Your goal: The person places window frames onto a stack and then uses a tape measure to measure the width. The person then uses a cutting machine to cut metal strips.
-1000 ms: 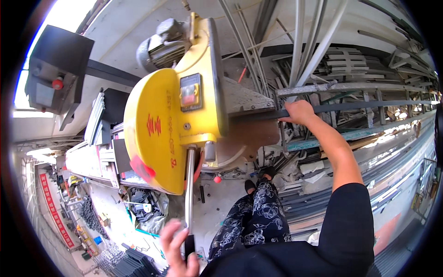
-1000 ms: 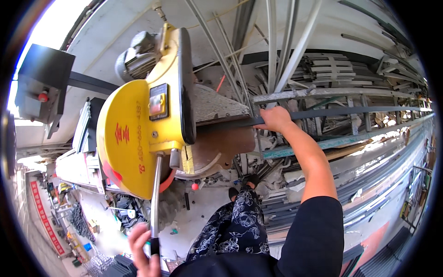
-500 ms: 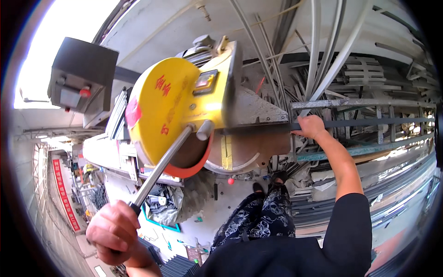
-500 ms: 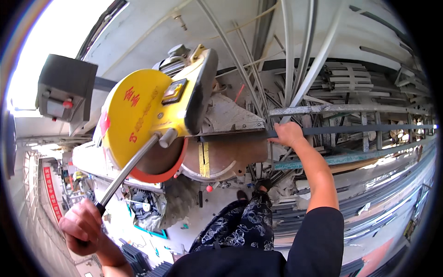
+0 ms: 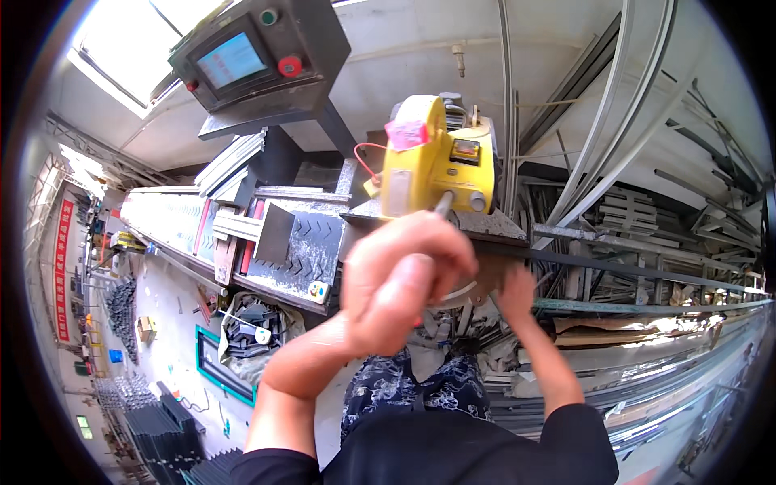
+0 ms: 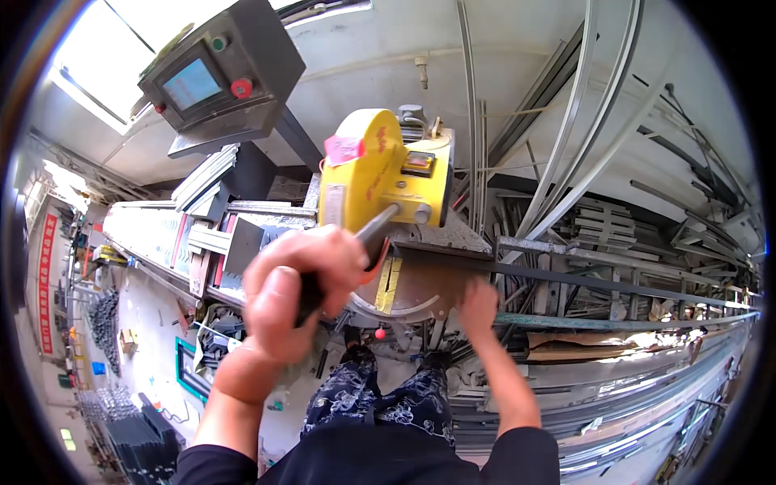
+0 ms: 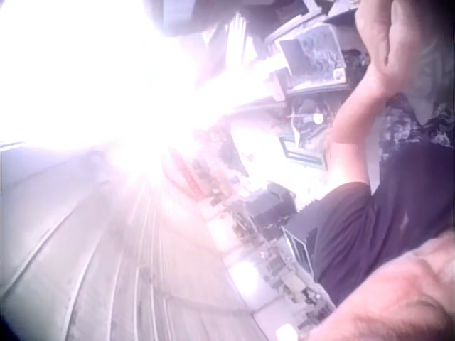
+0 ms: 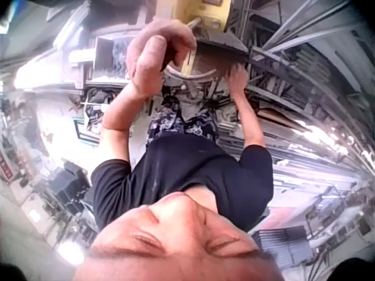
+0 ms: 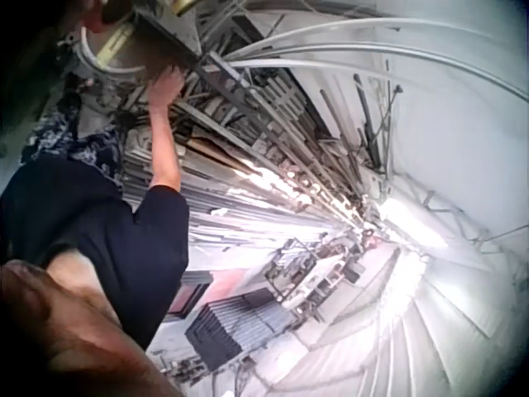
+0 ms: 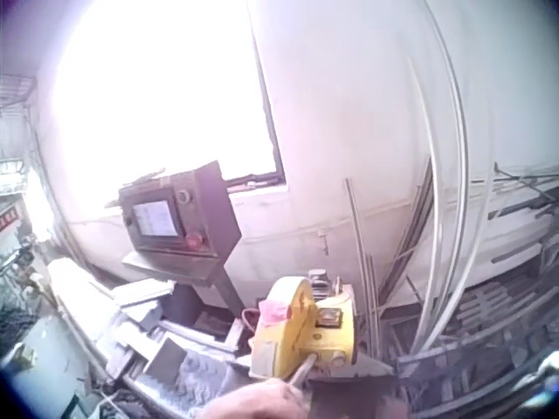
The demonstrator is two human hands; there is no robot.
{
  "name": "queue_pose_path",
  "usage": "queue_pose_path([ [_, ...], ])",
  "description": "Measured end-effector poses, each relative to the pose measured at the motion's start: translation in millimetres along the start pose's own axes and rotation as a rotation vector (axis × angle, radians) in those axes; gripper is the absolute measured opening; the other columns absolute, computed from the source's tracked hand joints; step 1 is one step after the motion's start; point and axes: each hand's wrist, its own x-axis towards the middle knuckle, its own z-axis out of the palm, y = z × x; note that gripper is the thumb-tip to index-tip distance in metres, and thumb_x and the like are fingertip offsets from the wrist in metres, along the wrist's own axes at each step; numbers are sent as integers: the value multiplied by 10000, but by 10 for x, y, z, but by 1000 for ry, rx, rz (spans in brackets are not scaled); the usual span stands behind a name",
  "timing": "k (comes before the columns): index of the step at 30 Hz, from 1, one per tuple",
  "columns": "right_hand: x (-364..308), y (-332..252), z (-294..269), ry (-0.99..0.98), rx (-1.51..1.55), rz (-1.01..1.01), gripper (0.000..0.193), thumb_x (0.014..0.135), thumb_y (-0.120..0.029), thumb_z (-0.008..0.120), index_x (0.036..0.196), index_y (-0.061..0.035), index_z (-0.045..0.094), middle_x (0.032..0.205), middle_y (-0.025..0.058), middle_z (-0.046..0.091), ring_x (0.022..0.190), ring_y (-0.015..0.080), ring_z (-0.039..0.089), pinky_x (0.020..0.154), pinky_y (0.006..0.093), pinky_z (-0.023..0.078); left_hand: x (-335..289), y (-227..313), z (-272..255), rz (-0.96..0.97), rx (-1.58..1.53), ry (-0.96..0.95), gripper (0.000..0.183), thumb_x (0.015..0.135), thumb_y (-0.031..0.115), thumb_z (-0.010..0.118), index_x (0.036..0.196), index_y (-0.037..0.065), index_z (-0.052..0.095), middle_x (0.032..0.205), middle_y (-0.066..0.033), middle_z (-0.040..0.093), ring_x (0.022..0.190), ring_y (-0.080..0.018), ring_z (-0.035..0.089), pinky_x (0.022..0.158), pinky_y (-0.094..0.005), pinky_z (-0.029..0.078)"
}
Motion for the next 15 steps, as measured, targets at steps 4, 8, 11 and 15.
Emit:
queue_pose_path([
  [4, -575, -1245, 179, -413, 135, 127, 390, 758, -258, 630, 1077, -40, 575, 1105, 154, 554, 1045, 326, 528, 873, 460, 440, -373, -337, 44, 242, 57, 164, 619, 940, 500, 452, 1248, -37, 436, 1107, -189, 567, 1044, -310, 564, 954, -400, 416],
  [8, -504, -2214, 480, -370, 196, 44, 439, 806, -246, 628, 1162, -4, 538, 1239, 200, 525, 1145, 373, 490, 968, 460, 410, -1385, -652, -485, 87, 241, -170, 388, 875, 223, 628, 1178, -7, 546, 1155, -190, 574, 1089, -348, 564, 938, -408, 442],
  [11, -181, -2661, 704, -341, 236, 130, 509, 812, -246, 639, 1228, 16, 507, 1334, 230, 468, 1225, 394, 440, 1038, 438, 370, -2190, -1024, -1142, -197, 302, -340, 194, 860, 133, 621, 1027, 38, 646, 1047, -136, 626, 980, -318, 607, 848, -403, 490],
  [15, 477, -2850, 971, -212, 52, 208, 621, 796, -262, 661, 1303, 22, 443, 1431, 251, 351, 1279, 395, 388, 1056, 444, 352, -3174, -1283, -2150, -564, 553, -210, 135, 842, 146, 605, 884, 33, 666, 867, -139, 652, 836, -333, 632, 743, -427, 505],
])
